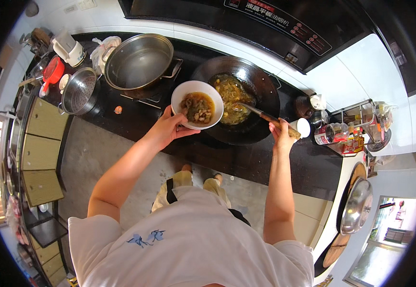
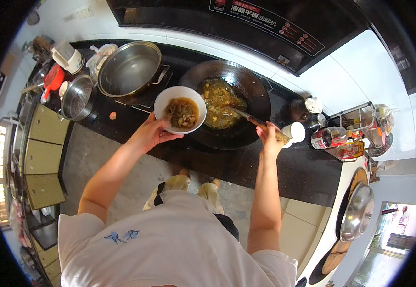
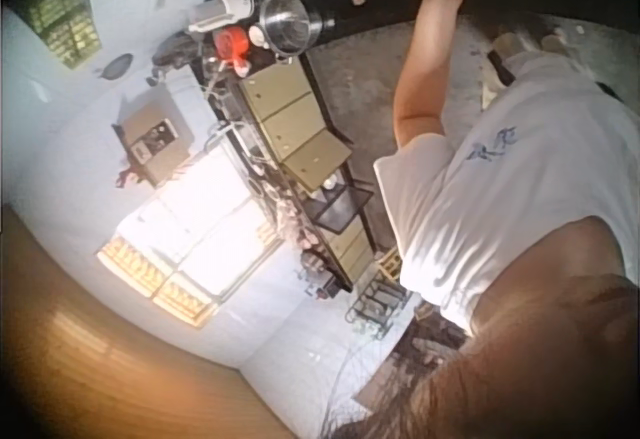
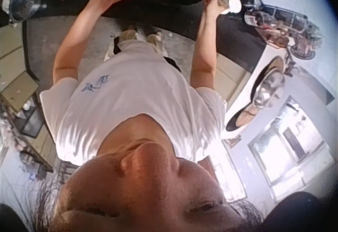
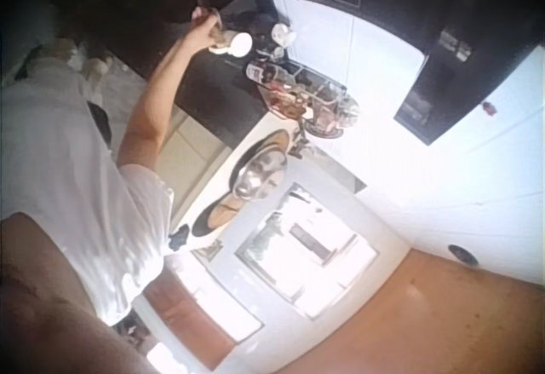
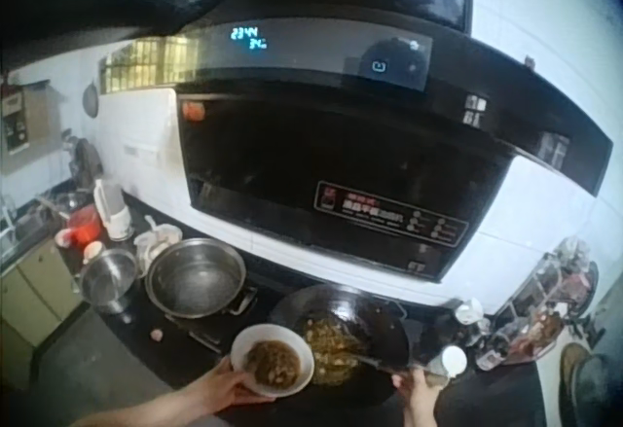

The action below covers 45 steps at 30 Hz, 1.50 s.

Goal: The person washes a white bowl with a green sponge under running water in a kitchen sink. They then move to the stove, use a spatula to transfer food from a wok into the bowl, and return to the sink to wash the wok and spatula with the sponge.

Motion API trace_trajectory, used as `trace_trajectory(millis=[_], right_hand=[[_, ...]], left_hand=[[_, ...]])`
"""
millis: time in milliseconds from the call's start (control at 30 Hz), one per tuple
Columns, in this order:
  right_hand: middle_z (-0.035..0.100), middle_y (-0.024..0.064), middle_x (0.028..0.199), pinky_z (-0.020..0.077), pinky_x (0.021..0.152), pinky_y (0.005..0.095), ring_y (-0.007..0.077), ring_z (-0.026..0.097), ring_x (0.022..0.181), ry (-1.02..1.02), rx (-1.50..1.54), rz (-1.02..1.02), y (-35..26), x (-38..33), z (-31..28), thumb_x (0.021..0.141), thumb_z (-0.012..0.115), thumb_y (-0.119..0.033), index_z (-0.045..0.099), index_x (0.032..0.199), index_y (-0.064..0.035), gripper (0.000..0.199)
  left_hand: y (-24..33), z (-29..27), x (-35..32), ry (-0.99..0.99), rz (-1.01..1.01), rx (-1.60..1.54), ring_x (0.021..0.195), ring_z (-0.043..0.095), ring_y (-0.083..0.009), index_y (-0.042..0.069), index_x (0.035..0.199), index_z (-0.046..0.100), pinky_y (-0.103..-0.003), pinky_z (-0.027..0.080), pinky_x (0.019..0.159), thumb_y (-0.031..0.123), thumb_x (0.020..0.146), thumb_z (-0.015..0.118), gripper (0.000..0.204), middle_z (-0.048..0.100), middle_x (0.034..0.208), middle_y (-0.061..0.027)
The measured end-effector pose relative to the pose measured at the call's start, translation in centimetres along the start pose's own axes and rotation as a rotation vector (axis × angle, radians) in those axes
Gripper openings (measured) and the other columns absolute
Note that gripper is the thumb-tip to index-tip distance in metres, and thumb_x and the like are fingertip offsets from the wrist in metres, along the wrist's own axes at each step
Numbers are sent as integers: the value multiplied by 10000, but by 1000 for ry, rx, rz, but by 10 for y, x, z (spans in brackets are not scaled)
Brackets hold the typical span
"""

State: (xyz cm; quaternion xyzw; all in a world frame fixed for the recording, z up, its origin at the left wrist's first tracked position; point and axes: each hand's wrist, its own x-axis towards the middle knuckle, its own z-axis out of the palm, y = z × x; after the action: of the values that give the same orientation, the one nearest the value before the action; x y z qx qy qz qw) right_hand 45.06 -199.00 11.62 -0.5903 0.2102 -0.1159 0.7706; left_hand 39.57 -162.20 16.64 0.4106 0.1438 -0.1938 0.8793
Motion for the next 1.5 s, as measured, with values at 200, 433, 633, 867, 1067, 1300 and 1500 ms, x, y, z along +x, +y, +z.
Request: trace_trajectory(millis=[200, 433, 633, 867, 1067, 1300, 1500], right_hand=[[658, 170, 868, 566, 637, 281, 241, 681, 699, 26, 113, -1, 18, -10, 14, 876, 604, -195, 586, 1006, 42, 271], [653, 166, 845, 570, 631, 281, 244, 678, 682, 94, 110, -11, 7, -22, 15, 859, 618, -171, 588, 960, 47, 242], [642, 140, 833, 569, 603, 284, 240, 675, 662, 121, 110, -46, -20, -27, 10, 835, 642, -178, 571, 974, 36, 265], [634, 133, 884, 574, 620, 294, 237, 665, 664, 115, 68, -130, -76, -37, 7, 836, 623, -151, 574, 976, 51, 250], [625, 147, 947, 576, 666, 310, 249, 668, 739, 108, 38, -175, -106, -60, 3, 842, 626, -169, 577, 996, 66, 285], [626, 153, 968, 571, 672, 314, 236, 664, 726, 108, -86, -304, -111, -96, -17, 899, 577, -182, 569, 994, 57, 257], [604, 188, 982, 588, 689, 354, 254, 633, 829, -43, -278, -678, -134, -132, -49, 878, 573, -32, 609, 909, 48, 93]], left_hand=[[5, -1, -2, 3, -15, -5, 1017, 593, -374, 67, 1240, 238, -475, 567, 843, -29, 815, 482, 499, 425, 1209, -195], [11, 0, 2, 6, -19, 47, 1051, 584, -341, 94, 1324, 195, -483, 544, 881, -16, 832, 471, 575, 432, 1243, -198], [15, 2, 16, 77, -56, 132, 1059, 584, -343, 84, 1341, 174, -487, 545, 873, -27, 819, 485, 618, 437, 1238, -197], [15, 19, 47, 174, -147, 232, 1052, 588, -351, 37, 1326, 194, -476, 553, 858, 0, 791, 528, 632, 441, 1234, -202], [-16, 28, 108, 35, -220, 18, 1121, 539, -382, 10, 1304, 305, -545, 510, 907, -99, 777, 474, 564, 444, 1259, -215], [-39, 78, 117, -85, -193, -52, 1168, 495, -403, 85, 1308, 268, -593, 478, 923, -145, 768, 443, 612, 378, 1313, -207], [-59, 115, 108, -154, -194, -36, 1173, 492, -398, 88, 1294, 225, -578, 493, 917, -145, 783, 440, 602, 347, 1329, -215]])
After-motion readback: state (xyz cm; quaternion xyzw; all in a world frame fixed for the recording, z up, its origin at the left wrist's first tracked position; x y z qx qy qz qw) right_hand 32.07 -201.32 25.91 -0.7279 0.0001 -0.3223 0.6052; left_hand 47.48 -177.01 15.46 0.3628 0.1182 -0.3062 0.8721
